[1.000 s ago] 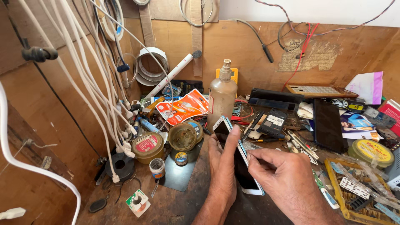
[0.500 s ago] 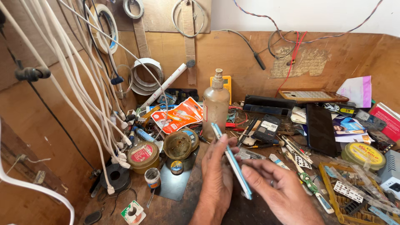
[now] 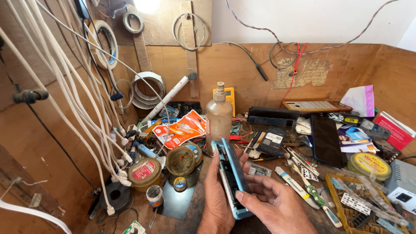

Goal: The person disassembles a smartphone by prying off the back cover and detaching internal components. They use a plastic pry tool to separate the back cover and a small screwdriver to loosen screws on the motherboard. The back cover and internal parts are placed on the cluttered workbench.

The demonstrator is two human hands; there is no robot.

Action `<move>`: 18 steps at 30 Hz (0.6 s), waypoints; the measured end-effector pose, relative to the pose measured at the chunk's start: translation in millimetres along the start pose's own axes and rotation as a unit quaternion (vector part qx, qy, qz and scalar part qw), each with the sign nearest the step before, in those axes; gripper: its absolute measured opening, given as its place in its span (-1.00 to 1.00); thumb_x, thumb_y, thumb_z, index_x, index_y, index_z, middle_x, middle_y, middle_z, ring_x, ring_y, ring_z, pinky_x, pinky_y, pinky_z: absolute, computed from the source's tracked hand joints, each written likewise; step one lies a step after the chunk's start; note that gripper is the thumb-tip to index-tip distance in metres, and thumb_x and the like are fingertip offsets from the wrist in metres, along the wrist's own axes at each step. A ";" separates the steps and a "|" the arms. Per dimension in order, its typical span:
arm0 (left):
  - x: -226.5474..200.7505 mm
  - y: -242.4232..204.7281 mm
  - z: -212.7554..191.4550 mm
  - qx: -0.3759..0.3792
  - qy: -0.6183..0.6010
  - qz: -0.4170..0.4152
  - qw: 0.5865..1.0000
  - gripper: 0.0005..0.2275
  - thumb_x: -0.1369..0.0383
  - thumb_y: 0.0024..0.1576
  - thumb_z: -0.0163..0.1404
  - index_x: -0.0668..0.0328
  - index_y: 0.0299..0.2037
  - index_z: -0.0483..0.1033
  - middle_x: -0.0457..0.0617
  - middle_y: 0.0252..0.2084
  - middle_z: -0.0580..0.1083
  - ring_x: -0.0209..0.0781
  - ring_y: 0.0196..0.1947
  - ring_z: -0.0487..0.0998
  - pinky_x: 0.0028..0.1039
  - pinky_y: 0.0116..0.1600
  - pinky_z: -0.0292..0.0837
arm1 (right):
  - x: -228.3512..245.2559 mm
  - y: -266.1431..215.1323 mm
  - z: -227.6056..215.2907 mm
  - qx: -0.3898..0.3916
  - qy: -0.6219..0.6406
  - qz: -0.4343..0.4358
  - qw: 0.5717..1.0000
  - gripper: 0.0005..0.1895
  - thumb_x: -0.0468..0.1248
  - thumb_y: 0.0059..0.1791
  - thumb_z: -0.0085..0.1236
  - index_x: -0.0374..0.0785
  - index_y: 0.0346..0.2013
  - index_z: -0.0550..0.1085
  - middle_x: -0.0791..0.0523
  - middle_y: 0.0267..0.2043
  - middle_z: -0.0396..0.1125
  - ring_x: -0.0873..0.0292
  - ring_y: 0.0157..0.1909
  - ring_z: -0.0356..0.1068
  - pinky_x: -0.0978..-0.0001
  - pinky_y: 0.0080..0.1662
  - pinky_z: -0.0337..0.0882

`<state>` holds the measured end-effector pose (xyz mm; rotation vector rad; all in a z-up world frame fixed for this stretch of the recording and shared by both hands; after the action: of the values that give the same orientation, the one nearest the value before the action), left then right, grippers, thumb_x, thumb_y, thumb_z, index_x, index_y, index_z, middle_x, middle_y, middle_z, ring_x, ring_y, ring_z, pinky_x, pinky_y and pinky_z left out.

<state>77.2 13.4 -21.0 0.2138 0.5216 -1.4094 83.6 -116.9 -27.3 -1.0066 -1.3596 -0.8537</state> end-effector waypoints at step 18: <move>8.3 7.9 -3.9 0.079 -0.057 -0.036 0.995 -0.50 -0.13 0.23 -0.21 0.17 -0.08 0.53 0.06 -0.28 0.58 -0.08 -0.31 0.61 -0.27 -0.18 0.60 | -20.2 -2.9 -43.1 -0.064 0.137 0.102 0.983 -0.53 -0.11 -0.10 0.30 -0.34 0.01 0.56 0.10 -0.15 0.58 0.23 -0.08 0.48 0.18 -0.03 0.45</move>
<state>84.6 9.1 -29.5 0.2425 0.3274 -1.5260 95.5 -159.5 -45.1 -1.0630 -0.9604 -0.8956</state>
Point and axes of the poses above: each hand's wrist, its own y-axis towards the middle knuckle, its own z-axis out of the palm, x = y × z, the point moved 7 cm from there along y, towards the middle knuckle
